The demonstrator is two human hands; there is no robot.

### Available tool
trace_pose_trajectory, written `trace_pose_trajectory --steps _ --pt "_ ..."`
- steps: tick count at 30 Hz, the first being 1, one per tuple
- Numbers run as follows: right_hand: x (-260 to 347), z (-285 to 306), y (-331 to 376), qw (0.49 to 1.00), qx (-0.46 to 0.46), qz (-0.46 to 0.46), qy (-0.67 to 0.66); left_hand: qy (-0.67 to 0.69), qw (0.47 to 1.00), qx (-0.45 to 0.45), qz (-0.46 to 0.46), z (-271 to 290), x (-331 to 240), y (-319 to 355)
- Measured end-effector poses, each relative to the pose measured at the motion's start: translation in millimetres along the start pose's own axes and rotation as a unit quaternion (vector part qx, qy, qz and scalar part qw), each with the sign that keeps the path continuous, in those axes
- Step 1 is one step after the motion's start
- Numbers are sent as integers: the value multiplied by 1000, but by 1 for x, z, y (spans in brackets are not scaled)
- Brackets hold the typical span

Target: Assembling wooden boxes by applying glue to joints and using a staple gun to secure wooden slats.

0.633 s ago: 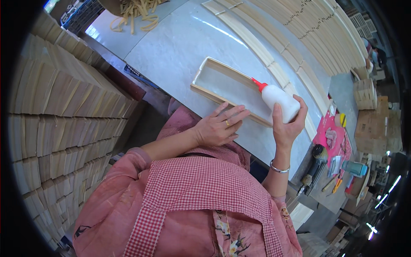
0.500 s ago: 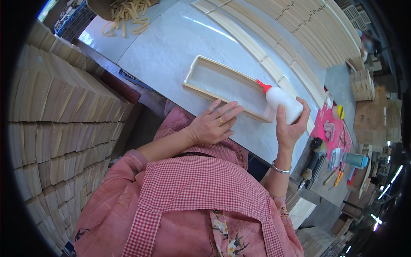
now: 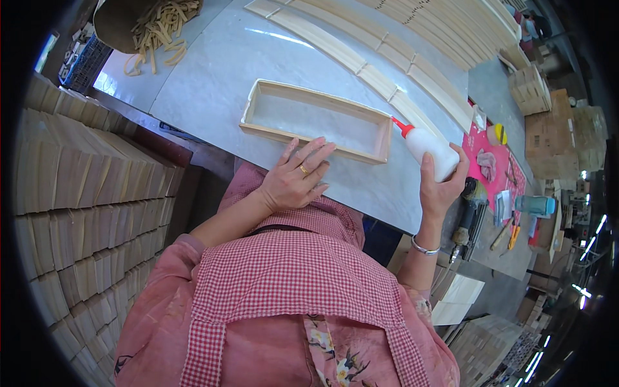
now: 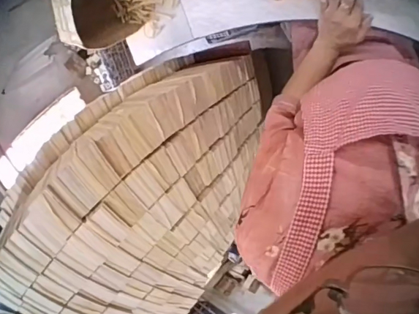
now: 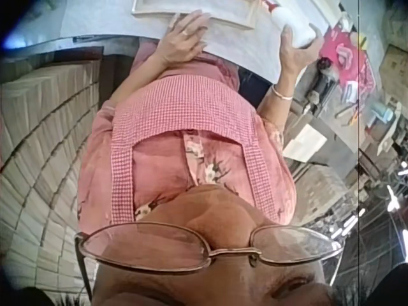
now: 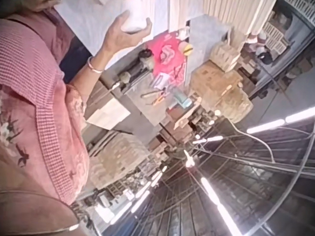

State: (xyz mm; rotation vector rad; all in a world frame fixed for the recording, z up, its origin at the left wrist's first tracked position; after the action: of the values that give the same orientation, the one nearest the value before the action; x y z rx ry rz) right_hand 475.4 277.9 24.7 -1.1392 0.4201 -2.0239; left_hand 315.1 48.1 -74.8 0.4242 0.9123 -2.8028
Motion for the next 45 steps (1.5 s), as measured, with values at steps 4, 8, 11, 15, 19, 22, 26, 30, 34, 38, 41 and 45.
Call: trace_pose_trajectory --steps 4,8,11,15,19,22,26,30,34,38,41,45 --pt "0 10 9 1000 9 -9 -1 -1 1000 -1 1 -1 0 0" --pt "7 25 22 1000 22 -13 2 0 1000 -2 1 -2 1 0" --pt "17 36 34 999 36 -11 2 -1 1000 -6 -5 -1 2 1" --pt "23 41 44 997 50 -51 -30 10 1000 -2 4 3 2 1" --pt "44 6 44 981 76 -121 -133 -8 999 -52 -6 9 3 8" --pt "73 -42 52 958 116 -141 -221 4 999 -48 -18 1 4 10" --pt "118 -106 53 942 185 -67 -272 3 1000 -8 13 1 5 11" --pt "134 -137 55 939 202 -45 -274 -3 999 -32 -21 -7 10 19" --pt "136 -134 53 947 196 -19 -254 -1 999 -27 -19 -4 10 20" --pt "129 -116 50 958 178 -7 -227 6 1000 -15 0 0 9 16" --pt "117 -95 50 964 159 -24 -211 6 1000 -17 21 3 9 11" --pt "96 -64 50 975 139 -38 -171 21 999 -13 31 3 9 7"
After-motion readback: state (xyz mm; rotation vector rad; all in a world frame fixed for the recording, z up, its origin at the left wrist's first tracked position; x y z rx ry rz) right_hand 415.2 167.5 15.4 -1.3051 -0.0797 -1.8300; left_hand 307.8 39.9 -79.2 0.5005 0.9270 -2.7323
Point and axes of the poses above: each hand's wrist, its own y-axis away from the middle knuckle, its own z-axis out of the back of the hand, x = y × z, the point moved 6 cm from there along -y, towards the middle knuckle, and after that the axes turned 3 degrees about z, right-handed, at the moved point
